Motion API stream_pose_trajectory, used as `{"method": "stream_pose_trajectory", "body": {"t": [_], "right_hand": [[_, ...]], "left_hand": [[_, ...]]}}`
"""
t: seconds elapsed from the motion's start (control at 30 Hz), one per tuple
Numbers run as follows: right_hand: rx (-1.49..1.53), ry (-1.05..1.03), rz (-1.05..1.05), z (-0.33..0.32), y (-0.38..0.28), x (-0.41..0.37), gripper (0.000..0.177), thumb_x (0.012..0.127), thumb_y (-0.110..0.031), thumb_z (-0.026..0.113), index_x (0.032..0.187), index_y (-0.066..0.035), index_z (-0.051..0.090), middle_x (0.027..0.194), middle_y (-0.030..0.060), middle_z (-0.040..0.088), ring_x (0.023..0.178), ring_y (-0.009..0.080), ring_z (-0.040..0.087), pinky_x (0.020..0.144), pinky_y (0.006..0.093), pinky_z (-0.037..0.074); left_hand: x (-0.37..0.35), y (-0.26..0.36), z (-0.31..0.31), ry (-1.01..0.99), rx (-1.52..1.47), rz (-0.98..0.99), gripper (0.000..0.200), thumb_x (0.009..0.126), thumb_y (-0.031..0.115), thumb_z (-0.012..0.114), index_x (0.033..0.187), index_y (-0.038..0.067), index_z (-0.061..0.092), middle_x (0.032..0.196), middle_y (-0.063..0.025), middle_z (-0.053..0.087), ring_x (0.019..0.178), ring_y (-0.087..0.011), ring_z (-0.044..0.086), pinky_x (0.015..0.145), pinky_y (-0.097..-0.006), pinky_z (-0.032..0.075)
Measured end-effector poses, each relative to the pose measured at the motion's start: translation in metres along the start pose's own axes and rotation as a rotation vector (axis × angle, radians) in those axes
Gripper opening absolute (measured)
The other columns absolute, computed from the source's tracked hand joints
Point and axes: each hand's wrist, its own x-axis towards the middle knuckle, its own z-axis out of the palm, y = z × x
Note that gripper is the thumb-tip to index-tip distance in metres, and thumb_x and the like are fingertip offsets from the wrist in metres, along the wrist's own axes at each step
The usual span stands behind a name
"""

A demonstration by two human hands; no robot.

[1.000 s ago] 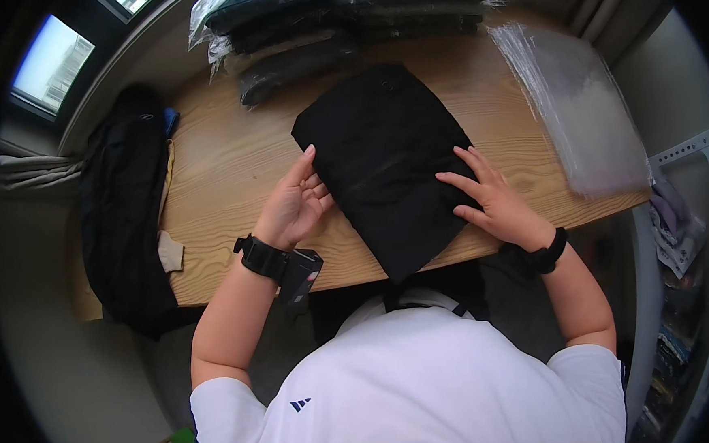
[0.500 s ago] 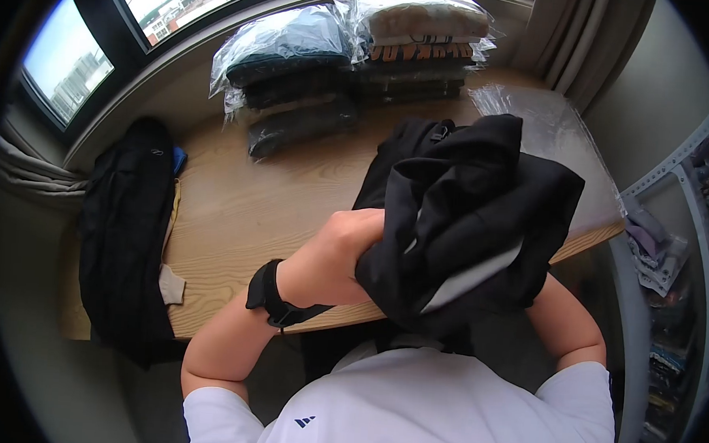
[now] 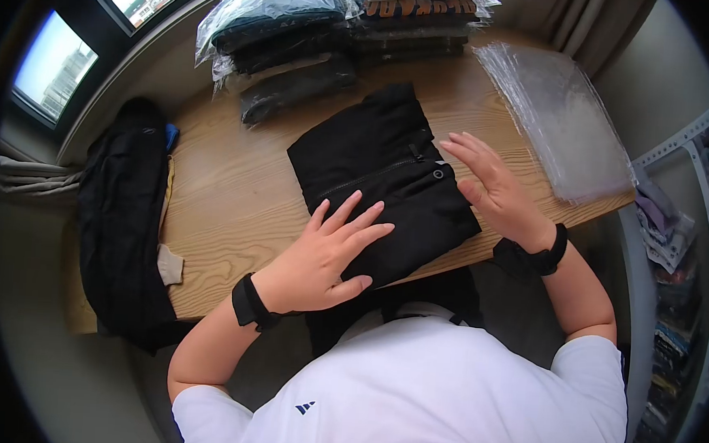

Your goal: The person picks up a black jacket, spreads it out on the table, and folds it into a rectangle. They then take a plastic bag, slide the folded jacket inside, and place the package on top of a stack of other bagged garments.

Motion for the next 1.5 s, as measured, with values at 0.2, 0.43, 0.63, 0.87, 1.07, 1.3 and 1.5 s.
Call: {"method": "stream_pose_trajectory", "body": {"t": [0.2, 0.43, 0.63, 0.87, 1.07, 1.3, 1.5], "right_hand": [[-0.224, -0.332, -0.005, 0.039, 0.012, -0.032, 0.051, 0.091, -0.04, 0.054, 0.137, -0.02, 0.045, 0.152, 0.0136, 0.021, 0.14, 0.037, 0.018, 0.11, 0.0533, 0.02], [-0.246, 0.058, 0.459, -0.056, 0.059, -0.011, 0.039, 0.086, -0.028, 0.061, 0.117, -0.003, 0.059, 0.116, 0.0176, 0.061, 0.109, 0.0329, 0.057, 0.093, 0.0382, 0.045], [-0.735, -0.015, 0.863, -0.088, 0.139, -0.018, 0.043, 0.08, -0.025, 0.065, 0.116, -0.003, 0.06, 0.113, 0.0185, 0.062, 0.102, 0.033, 0.06, 0.084, 0.0404, 0.05], [-0.584, 0.136, 0.911, -0.089, 0.18, -0.033, 0.02, 0.075, -0.018, 0.064, 0.081, 0.0, 0.069, 0.079, 0.0166, 0.068, 0.075, 0.0341, 0.065, 0.069, 0.0411, 0.051], [-0.068, 0.574, 0.816, -0.107, 0.196, -0.055, 0.015, 0.075, -0.013, 0.066, 0.073, 0.002, 0.067, 0.07, 0.0142, 0.068, 0.067, 0.0227, 0.065, 0.064, 0.0353, 0.05], [0.614, 0.601, 0.366, -0.095, 0.077, -0.03, 0.009, 0.09, -0.013, 0.059, 0.094, -0.004, 0.06, 0.145, 0.0153, 0.037, 0.122, 0.0185, 0.046, 0.101, 0.0279, 0.034], [0.642, 0.301, 0.074, -0.006, -0.037, -0.011, 0.007, 0.089, -0.012, 0.061, 0.091, -0.006, 0.058, 0.143, 0.0154, 0.04, 0.128, 0.0259, 0.042, 0.104, 0.0374, 0.033]], "left_hand": [[0.001, 0.009, 0.041, -0.02, 0.24, -0.084, 0.07, 0.08, 0.03, 0.069, 0.142, 0.027, 0.037, 0.153, -0.0153, 0.016, 0.141, -0.0417, 0.008, 0.104, -0.068, 0.017], [0.014, 0.004, 0.04, -0.055, 0.163, -0.115, 0.071, 0.079, 0.014, 0.069, 0.141, 0.028, 0.038, 0.154, -0.0124, 0.014, 0.141, -0.0427, 0.007, 0.098, -0.0737, 0.023], [0.055, -0.005, 0.035, -0.021, 0.174, -0.058, 0.069, 0.08, 0.014, 0.069, 0.14, 0.028, 0.039, 0.153, -0.0113, 0.017, 0.141, -0.0423, 0.009, 0.097, -0.0738, 0.025], [0.09, -0.014, 0.01, 0.188, -0.319, -0.058, 0.044, 0.09, 0.028, 0.06, 0.131, 0.012, 0.05, 0.146, -0.0149, 0.036, 0.142, -0.036, 0.016, 0.11, -0.0552, 0.02], [0.088, 0.0, -0.006, 0.612, -0.607, 0.027, 0.027, 0.095, 0.021, 0.052, 0.116, 0.006, 0.059, 0.132, -0.0126, 0.053, 0.137, -0.0286, 0.032, 0.11, -0.0397, 0.024], [0.082, 0.022, -0.01, 0.597, -0.744, 0.111, 0.036, 0.092, 0.013, 0.055, 0.126, 0.006, 0.051, 0.134, -0.0112, 0.05, 0.133, -0.0286, 0.037, 0.108, -0.0379, 0.029], [0.077, 0.028, -0.009, 0.586, -0.745, 0.113, 0.044, 0.094, 0.017, 0.054, 0.136, 0.01, 0.044, 0.147, -0.0111, 0.033, 0.134, -0.0241, 0.035, 0.11, -0.0382, 0.025]]}}
